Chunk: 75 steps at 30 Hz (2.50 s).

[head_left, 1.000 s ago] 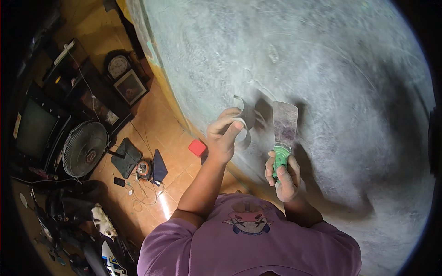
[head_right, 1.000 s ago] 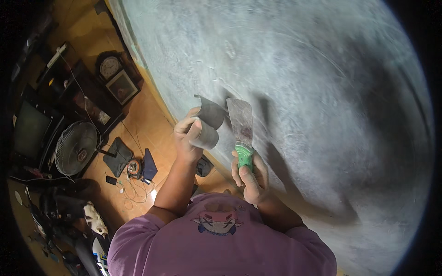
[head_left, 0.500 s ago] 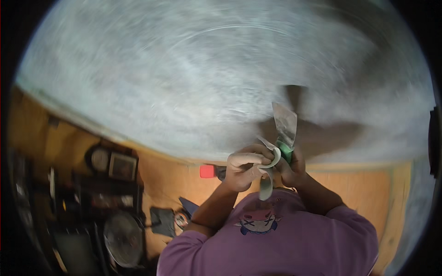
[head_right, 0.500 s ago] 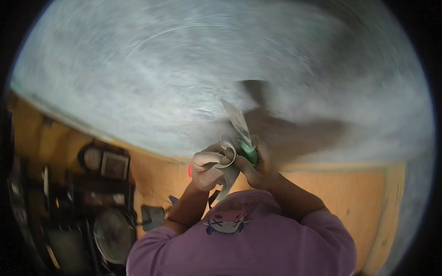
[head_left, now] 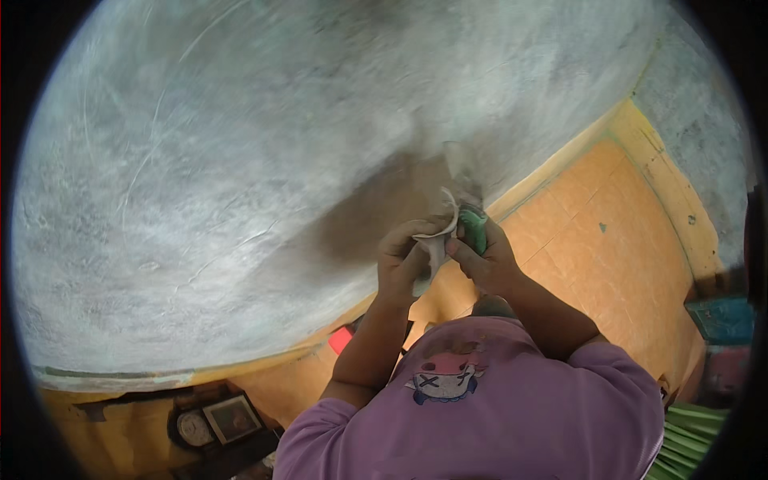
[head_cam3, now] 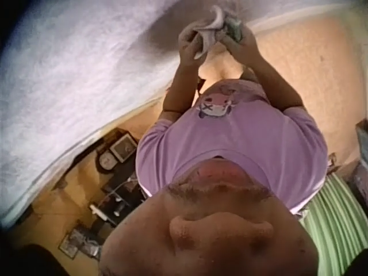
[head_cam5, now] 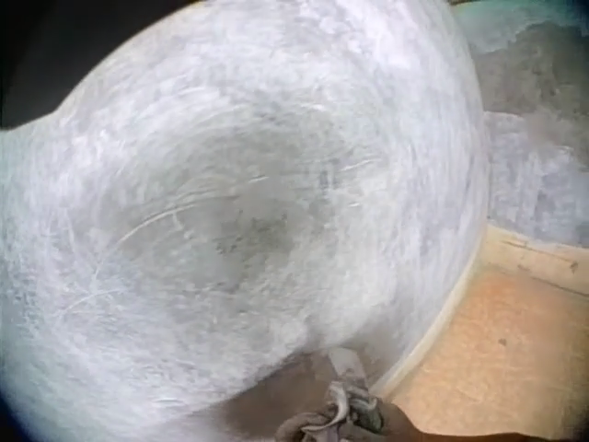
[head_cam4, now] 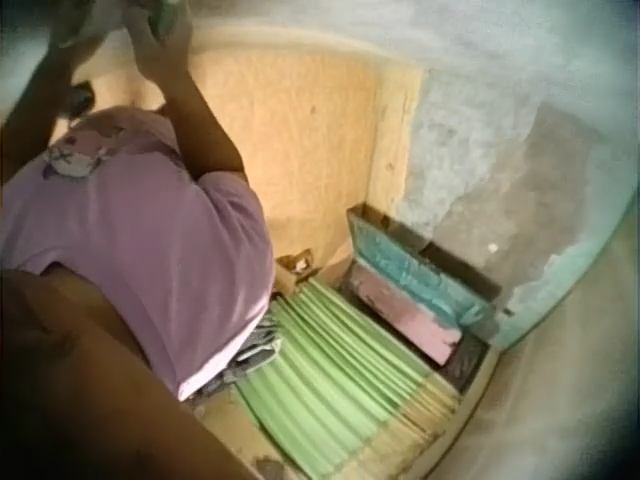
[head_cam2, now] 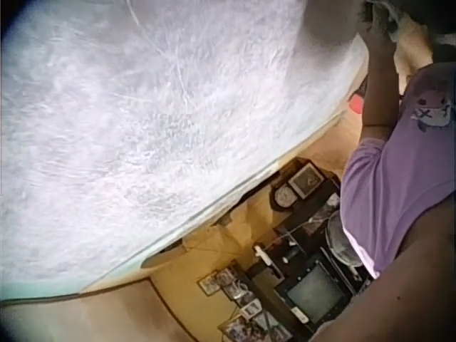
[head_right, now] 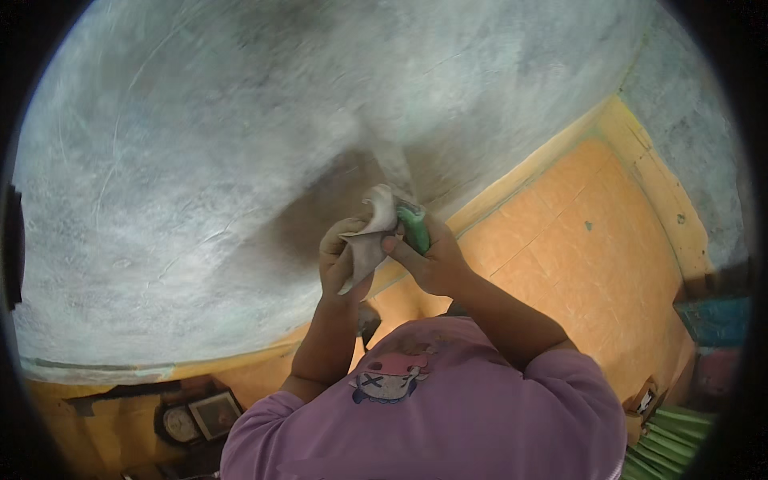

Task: The person is sanding a concrete wall using a sanding block and a putty knife to smooth the surface.

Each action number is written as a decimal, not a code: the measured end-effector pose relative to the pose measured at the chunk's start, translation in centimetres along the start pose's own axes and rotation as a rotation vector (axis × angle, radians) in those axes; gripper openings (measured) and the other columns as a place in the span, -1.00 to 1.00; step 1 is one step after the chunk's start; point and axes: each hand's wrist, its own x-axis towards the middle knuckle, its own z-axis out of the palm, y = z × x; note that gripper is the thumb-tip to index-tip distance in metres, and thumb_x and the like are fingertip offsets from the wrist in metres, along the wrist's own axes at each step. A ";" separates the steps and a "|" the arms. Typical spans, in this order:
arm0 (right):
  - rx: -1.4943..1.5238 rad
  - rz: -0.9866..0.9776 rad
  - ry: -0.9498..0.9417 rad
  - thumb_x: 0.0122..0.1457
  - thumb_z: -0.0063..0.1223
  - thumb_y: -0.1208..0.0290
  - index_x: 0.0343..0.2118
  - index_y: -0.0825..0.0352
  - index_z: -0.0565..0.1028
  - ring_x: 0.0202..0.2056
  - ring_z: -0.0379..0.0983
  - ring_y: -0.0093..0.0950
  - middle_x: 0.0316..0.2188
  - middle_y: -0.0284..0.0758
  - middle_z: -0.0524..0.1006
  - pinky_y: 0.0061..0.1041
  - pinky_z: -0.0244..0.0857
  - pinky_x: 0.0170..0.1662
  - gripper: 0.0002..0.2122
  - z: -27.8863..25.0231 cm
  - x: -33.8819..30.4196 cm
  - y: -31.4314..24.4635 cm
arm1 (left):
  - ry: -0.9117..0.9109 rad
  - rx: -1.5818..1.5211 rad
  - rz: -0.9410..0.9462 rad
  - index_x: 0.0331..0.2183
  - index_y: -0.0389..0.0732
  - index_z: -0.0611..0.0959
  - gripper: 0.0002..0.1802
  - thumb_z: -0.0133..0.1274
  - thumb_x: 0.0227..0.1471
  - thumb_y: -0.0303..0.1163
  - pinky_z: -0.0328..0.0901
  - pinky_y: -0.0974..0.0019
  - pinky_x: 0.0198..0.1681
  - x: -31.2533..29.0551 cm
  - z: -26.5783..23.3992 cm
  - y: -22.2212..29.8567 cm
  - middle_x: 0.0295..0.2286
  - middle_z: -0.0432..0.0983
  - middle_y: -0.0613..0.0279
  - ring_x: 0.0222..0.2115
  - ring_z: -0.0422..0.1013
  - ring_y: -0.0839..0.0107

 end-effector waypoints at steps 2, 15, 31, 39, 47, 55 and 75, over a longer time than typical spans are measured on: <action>0.023 -0.011 0.071 0.11 0.19 0.41 -0.33 0.28 0.37 -0.53 0.31 -0.70 -0.48 -0.47 0.40 -0.70 0.18 -0.49 -0.81 -2.5 -0.8 -0.9 | -0.059 0.011 -0.080 -0.11 -0.32 0.53 -0.72 0.00 0.16 -0.40 0.31 0.26 -0.06 1.6 2.7 -1.2 -0.15 0.50 0.09 -0.13 0.42 0.35; 0.182 -0.148 0.503 0.17 0.10 0.45 -0.30 0.24 0.29 -0.70 0.17 -0.70 -0.62 -0.50 0.30 -0.67 0.00 -0.67 -0.82 -22.7 0.2 -4.5 | -0.118 0.219 -0.369 0.05 -0.33 0.40 -0.62 -0.09 0.19 -0.49 0.25 0.35 0.00 11.8 11.3 -18.8 -0.09 0.45 0.14 -0.09 0.39 0.42; 0.250 -0.063 0.658 0.13 0.13 0.53 -0.28 0.25 0.28 -0.72 0.16 -0.71 -0.63 -0.48 0.30 -0.68 -0.02 -0.69 -0.78 -40.9 1.5 -7.9 | -0.258 0.296 -0.721 -0.01 -0.37 0.47 -0.46 -0.11 0.19 -0.08 0.23 0.34 -0.05 23.0 21.0 -31.1 -0.17 0.48 0.15 -0.15 0.38 0.44; 0.135 -0.132 0.679 0.12 0.15 0.53 -0.29 0.28 0.32 -0.58 0.24 -0.73 -0.54 -0.50 0.34 -0.70 0.12 -0.58 -0.80 -47.2 5.5 -9.3 | -0.452 0.273 -0.616 -0.08 -0.41 0.52 -0.52 -0.06 0.14 -0.18 0.23 0.34 -0.06 30.2 22.1 -36.2 -0.20 0.50 0.18 -0.18 0.39 0.44; 0.077 -0.045 0.810 0.12 0.12 0.54 -0.30 0.24 0.33 -0.67 0.15 -0.75 -0.60 -0.52 0.30 -0.73 -0.01 -0.67 -0.82 -55.7 10.3 -12.3 | -0.364 0.216 -0.803 -0.12 -0.41 0.54 -0.62 -0.08 0.09 -0.36 0.28 0.43 -0.17 37.8 23.7 -44.2 -0.29 0.52 0.24 -0.28 0.42 0.54; 0.019 -0.108 0.953 0.22 0.01 0.37 -0.25 0.22 0.38 -0.71 0.06 -0.75 -0.66 -0.57 0.23 -0.71 -0.14 -0.68 -0.89 -63.8 10.5 -14.5 | -0.410 0.031 -0.928 -0.17 -0.44 0.55 -0.66 -0.13 0.06 -0.43 0.30 0.51 -0.34 43.8 27.7 -55.9 -0.40 0.52 0.27 -0.43 0.42 0.59; -0.013 -0.173 0.951 0.26 -0.10 0.45 -0.12 0.40 0.45 -0.68 0.14 -0.75 -0.44 -0.47 0.30 -0.73 0.04 -0.65 -0.80 -93.1 7.5 -17.8 | -0.535 0.256 -0.790 -0.11 -0.33 0.52 -0.72 -0.06 0.13 -0.48 0.38 0.46 -0.28 53.5 46.8 -79.5 -0.29 0.51 0.25 -0.31 0.46 0.55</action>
